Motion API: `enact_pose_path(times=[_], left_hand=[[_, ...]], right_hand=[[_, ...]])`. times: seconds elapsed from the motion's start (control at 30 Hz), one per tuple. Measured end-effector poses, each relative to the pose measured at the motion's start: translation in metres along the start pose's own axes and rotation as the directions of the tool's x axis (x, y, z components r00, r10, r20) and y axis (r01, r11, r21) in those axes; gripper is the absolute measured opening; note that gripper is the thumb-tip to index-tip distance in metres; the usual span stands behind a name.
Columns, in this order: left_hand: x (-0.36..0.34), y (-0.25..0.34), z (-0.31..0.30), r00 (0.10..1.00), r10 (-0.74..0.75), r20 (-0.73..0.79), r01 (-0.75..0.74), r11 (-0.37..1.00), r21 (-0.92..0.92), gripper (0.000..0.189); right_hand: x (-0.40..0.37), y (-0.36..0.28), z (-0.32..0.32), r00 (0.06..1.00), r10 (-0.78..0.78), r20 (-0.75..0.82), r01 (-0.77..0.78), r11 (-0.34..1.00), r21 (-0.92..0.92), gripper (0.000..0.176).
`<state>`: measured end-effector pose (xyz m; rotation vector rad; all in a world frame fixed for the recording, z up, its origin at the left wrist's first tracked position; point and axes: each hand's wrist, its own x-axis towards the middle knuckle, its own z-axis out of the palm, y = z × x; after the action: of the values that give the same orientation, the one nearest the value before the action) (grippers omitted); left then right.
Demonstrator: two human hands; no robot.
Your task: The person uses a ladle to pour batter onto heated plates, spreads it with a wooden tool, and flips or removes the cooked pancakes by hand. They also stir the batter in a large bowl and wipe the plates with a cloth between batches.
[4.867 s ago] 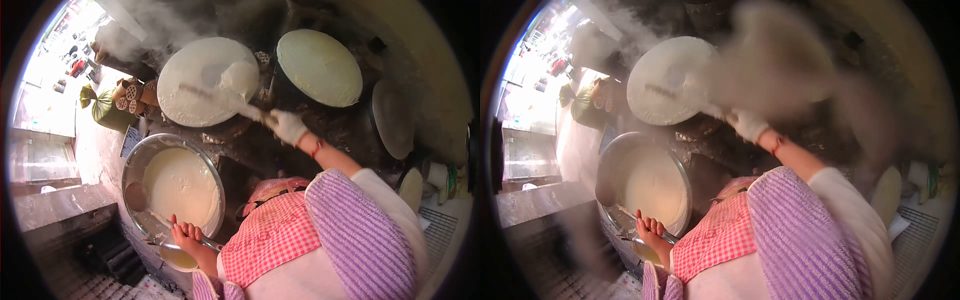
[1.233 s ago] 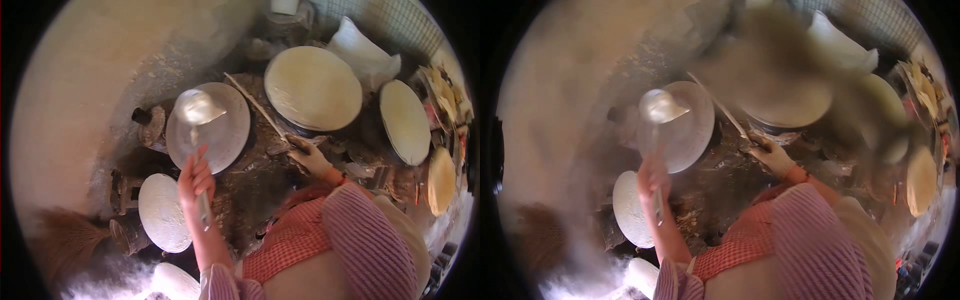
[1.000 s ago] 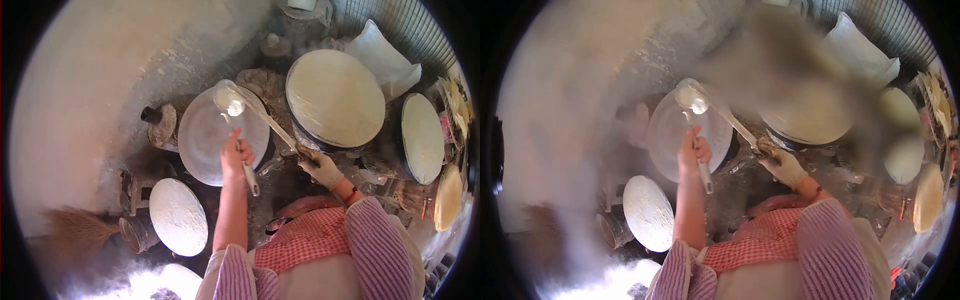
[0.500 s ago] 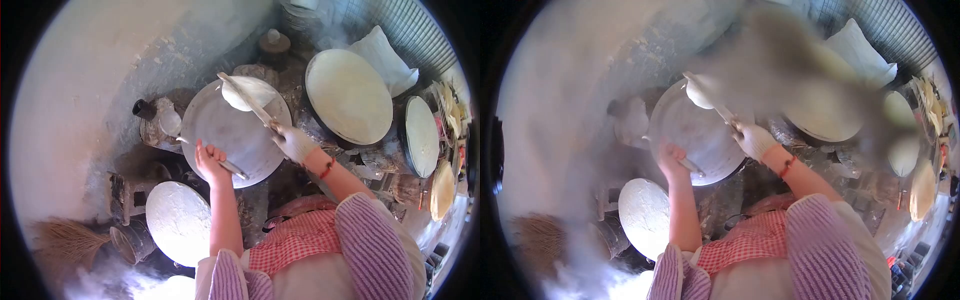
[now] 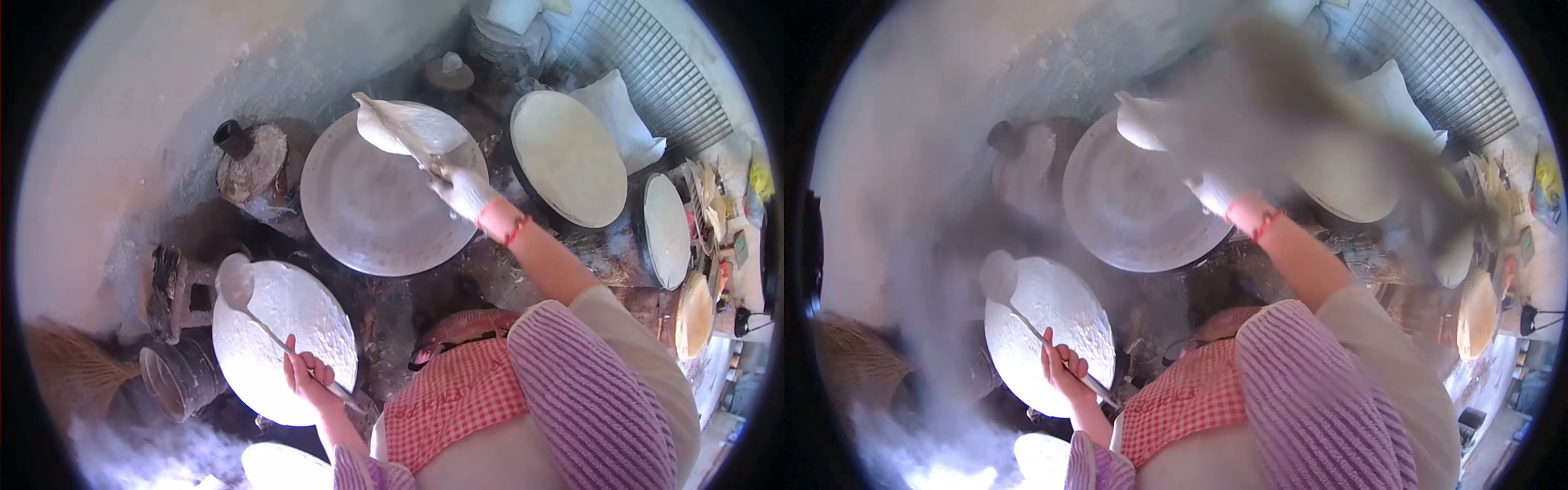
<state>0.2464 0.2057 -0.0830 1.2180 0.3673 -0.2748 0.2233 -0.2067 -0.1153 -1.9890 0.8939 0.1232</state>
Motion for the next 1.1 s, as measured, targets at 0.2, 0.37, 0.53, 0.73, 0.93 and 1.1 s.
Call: enact_pose_path(times=[0.2, 0.37, 0.53, 0.73, 0.93, 1.1], left_hand=[[-0.045, 0.017, -0.023, 0.977, 0.165, -0.133, -0.178, 0.98, -0.092, 0.035], [-0.03, 0.007, -0.041, 0.979, 0.097, -0.18, -0.117, 0.988, -0.102, 0.033], [-0.055, 0.007, -0.032, 0.948, 0.233, -0.217, -0.274, 0.943, -0.186, 0.035], [-0.073, -0.005, 0.002, 0.955, 0.192, -0.225, -0.227, 0.963, -0.145, 0.036], [-0.088, -0.008, 0.037, 0.919, 0.326, -0.224, -0.371, 0.905, -0.207, 0.035], [-0.104, -0.015, 0.063, 0.915, 0.318, -0.247, -0.362, 0.918, -0.163, 0.034]], right_hand=[[-0.015, 0.073, -0.019, 0.894, -0.331, -0.303, 0.347, 0.938, -0.002, 0.036], [-0.02, -0.014, 0.042, 1.0, -0.001, -0.016, 0.004, 0.979, 0.206, 0.038], [-0.029, 0.014, -0.033, 0.989, -0.132, 0.071, 0.095, 0.917, 0.388, 0.039], [-0.039, -0.022, 0.02, 0.979, -0.13, 0.158, 0.059, 0.918, 0.393, 0.04], [-0.005, 0.021, -0.056, 0.995, -0.065, 0.077, 0.028, 0.91, 0.413, 0.042], [-0.008, -0.018, -0.022, 0.936, -0.085, 0.341, -0.034, 0.944, 0.328, 0.043]])
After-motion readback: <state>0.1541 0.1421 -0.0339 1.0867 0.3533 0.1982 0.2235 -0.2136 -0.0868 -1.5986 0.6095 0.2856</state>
